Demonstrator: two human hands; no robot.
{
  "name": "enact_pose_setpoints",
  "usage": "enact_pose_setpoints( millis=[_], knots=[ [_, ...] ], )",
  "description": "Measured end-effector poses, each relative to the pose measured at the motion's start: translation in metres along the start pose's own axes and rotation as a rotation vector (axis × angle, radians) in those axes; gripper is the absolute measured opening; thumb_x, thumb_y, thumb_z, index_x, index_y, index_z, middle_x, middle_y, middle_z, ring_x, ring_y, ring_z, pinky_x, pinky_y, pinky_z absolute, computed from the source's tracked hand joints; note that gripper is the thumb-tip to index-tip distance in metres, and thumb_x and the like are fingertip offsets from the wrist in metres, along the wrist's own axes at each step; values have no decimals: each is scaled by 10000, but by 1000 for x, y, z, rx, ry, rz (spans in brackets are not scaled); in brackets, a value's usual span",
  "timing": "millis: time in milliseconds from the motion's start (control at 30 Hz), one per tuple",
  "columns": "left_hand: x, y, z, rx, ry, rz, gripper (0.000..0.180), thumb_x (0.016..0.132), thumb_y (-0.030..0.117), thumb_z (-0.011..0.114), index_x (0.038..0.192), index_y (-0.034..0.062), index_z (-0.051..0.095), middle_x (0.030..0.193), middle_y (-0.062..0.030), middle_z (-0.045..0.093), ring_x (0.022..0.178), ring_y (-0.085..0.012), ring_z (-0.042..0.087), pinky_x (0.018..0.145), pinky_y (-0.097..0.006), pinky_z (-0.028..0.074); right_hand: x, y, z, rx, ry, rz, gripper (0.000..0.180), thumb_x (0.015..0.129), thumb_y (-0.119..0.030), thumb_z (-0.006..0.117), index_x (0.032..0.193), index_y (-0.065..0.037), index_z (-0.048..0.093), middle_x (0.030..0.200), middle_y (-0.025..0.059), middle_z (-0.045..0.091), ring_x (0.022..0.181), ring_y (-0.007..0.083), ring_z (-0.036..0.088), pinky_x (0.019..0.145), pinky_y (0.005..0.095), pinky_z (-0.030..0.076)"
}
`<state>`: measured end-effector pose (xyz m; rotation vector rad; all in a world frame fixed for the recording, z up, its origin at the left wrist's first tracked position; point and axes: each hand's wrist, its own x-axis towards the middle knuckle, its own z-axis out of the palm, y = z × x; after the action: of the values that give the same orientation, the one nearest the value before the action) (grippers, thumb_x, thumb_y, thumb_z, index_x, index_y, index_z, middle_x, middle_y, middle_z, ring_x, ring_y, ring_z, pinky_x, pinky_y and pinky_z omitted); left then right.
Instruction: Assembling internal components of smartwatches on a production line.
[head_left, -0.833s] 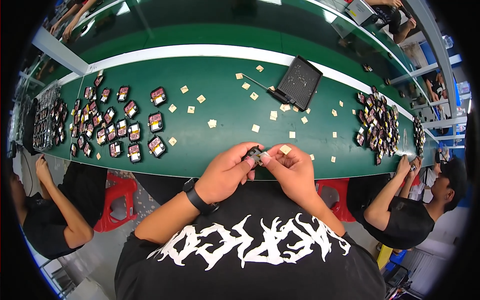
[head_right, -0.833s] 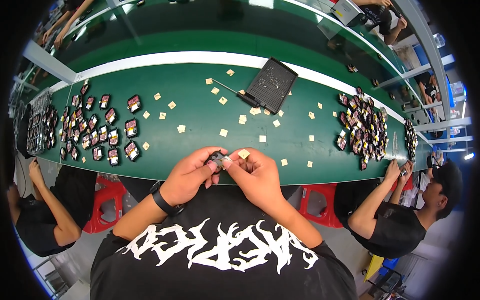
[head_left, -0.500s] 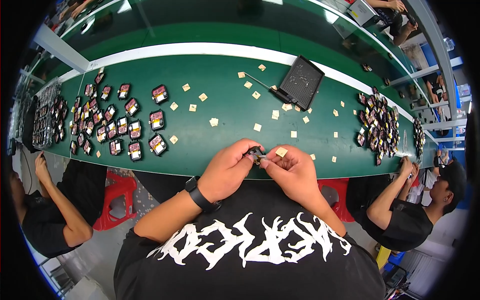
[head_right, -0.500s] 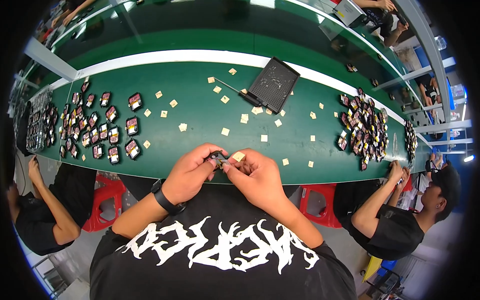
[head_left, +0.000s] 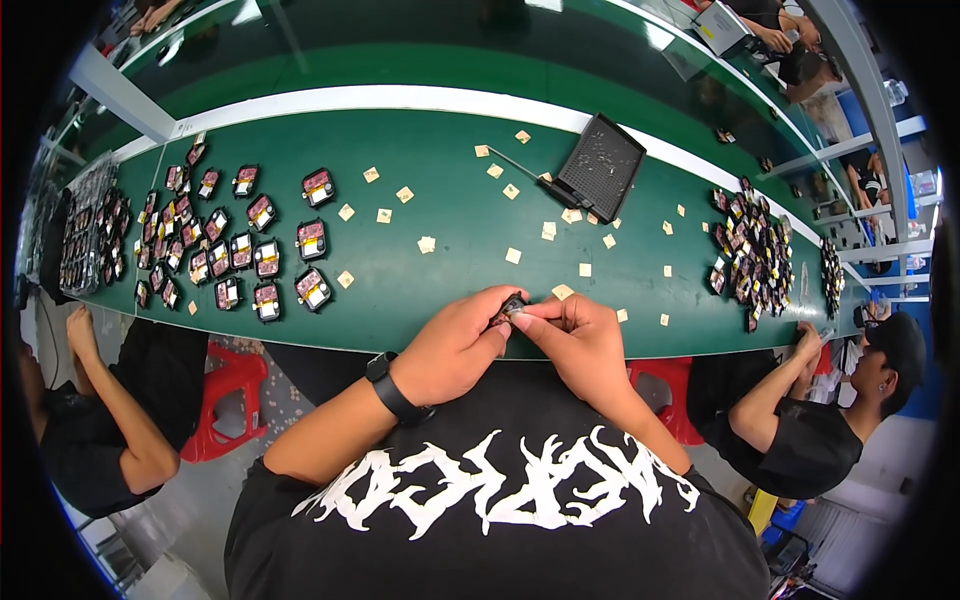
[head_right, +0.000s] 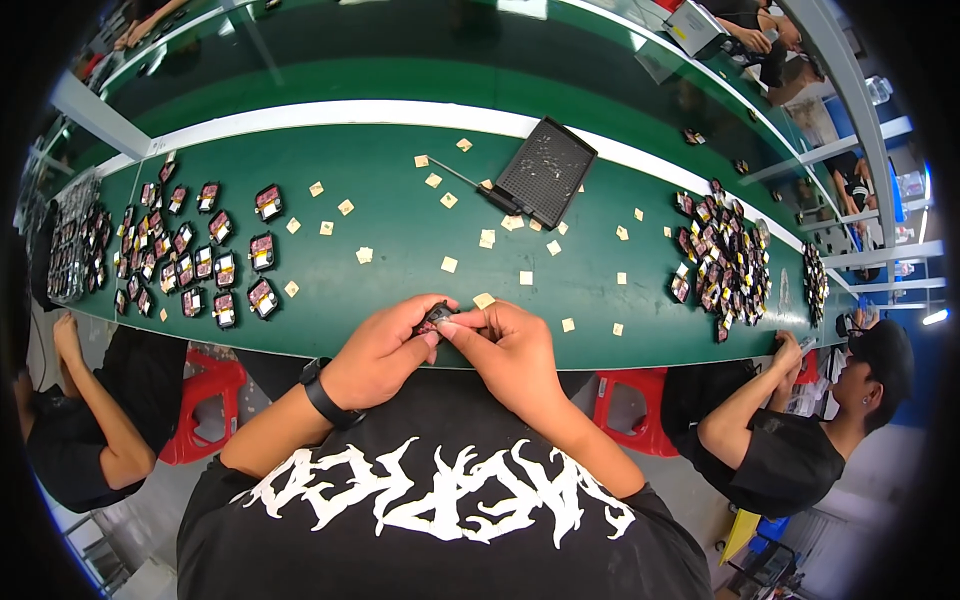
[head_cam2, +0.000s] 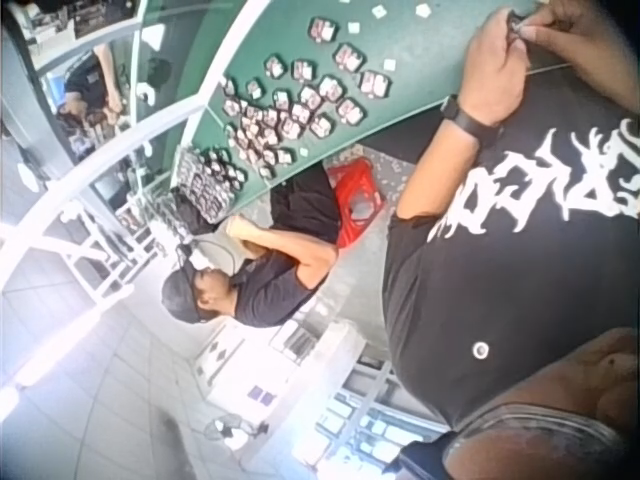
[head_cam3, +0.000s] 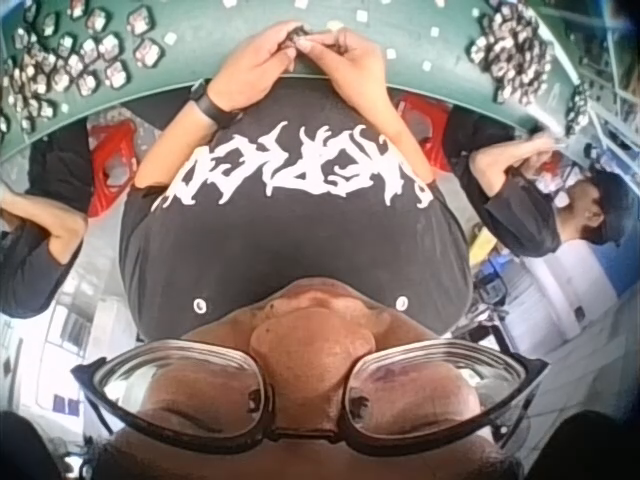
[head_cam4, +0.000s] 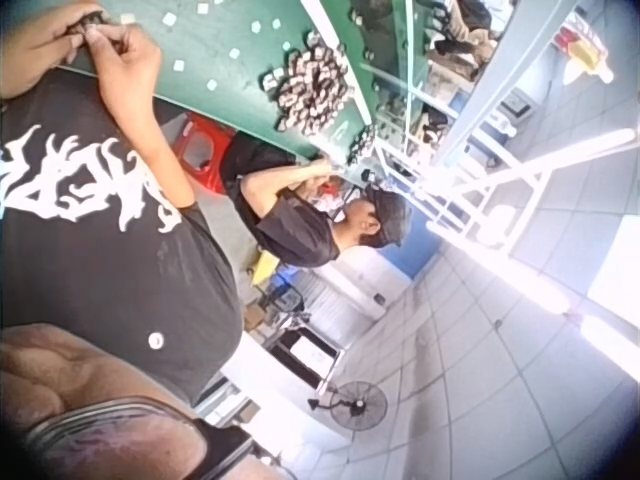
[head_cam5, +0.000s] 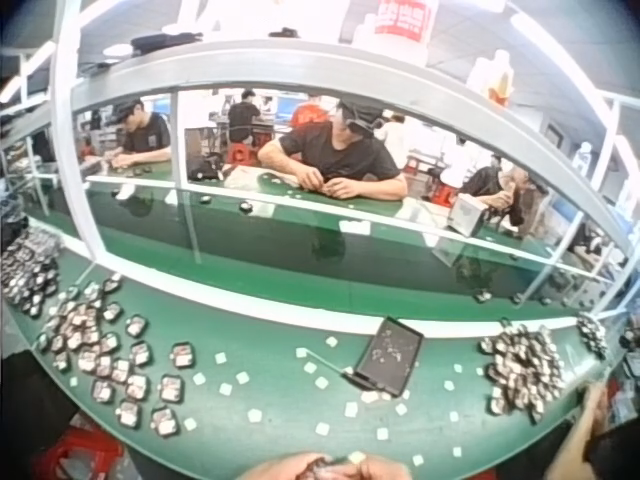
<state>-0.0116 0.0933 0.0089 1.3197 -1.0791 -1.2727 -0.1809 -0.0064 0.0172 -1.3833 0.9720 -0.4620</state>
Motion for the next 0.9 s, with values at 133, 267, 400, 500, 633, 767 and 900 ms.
enact_pose_setpoints(
  millis=[133, 267, 400, 500, 633, 767, 900],
  knots=[
    [1, -2, -6, -14, -110, -22, 371, 1020, 70, 492, 1379, -16, 528, 978, -35, 604, 790, -121, 580, 744, -283, 501, 9, 2, -4, -34, 36, -68, 213, 830, -64, 863, 856, 10, 665, 744, -33, 538, 646, 20, 443, 554, 216, 364],
    [2, 0, -9, -30, -169, -31, 386, 1021, 76, 495, 1395, -14, 522, 972, -23, 598, 792, -113, 577, 731, -275, 496, 12, 1, -9, 97, -48, 134, 297, 804, -45, 876, 909, -25, 599, 788, -27, 542, 650, 15, 445, 561, 198, 369],
    [2, -2, -5, -233, -139, -100, 409, 1020, 87, 526, 1422, 14, 523, 944, -20, 618, 771, -78, 551, 671, -223, 449, 15, -5, -6, 132, -86, 144, 268, 824, -23, 854, 947, -18, 616, 801, -38, 547, 672, 30, 498, 580, 184, 397],
    [0, -6, 0, -420, -50, -186, 410, 1024, 82, 548, 1429, 22, 520, 973, -48, 659, 746, -64, 520, 634, -202, 414, 13, -11, -3, 202, -144, 104, 193, 881, -51, 812, 960, -22, 638, 820, -40, 584, 722, 45, 543, 630, 183, 426],
    [-1, -8, -2, -499, 21, -179, 396, 1033, 64, 554, 1422, -1, 510, 1024, -104, 700, 709, -65, 484, 612, -206, 395, 3, -14, -40, 178, -32, 110, 123, 959, -134, 748, 988, -42, 671, 886, -35, 647, 789, 43, 566, 710, 191, 440],
    [-1, -9, -4, -473, 39, -156, 395, 1034, 54, 544, 1420, -18, 506, 1018, -119, 698, 696, -68, 474, 610, -206, 394, -2, -3, -85, 80, 176, 74, 123, 958, -151, 750, 980, -57, 674, 846, -61, 628, 713, 11, 509, 606, 179, 375],
    [0, -7, -5, -546, 23, -207, 400, 1035, 47, 537, 1425, -32, 498, 1013, -134, 699, 695, -69, 474, 602, -207, 399, -6, 6, -118, -17, 335, 41, 141, 962, -163, 752, 966, -44, 677, 816, -52, 624, 679, 11, 494, 573, 182, 353]
  ],
)
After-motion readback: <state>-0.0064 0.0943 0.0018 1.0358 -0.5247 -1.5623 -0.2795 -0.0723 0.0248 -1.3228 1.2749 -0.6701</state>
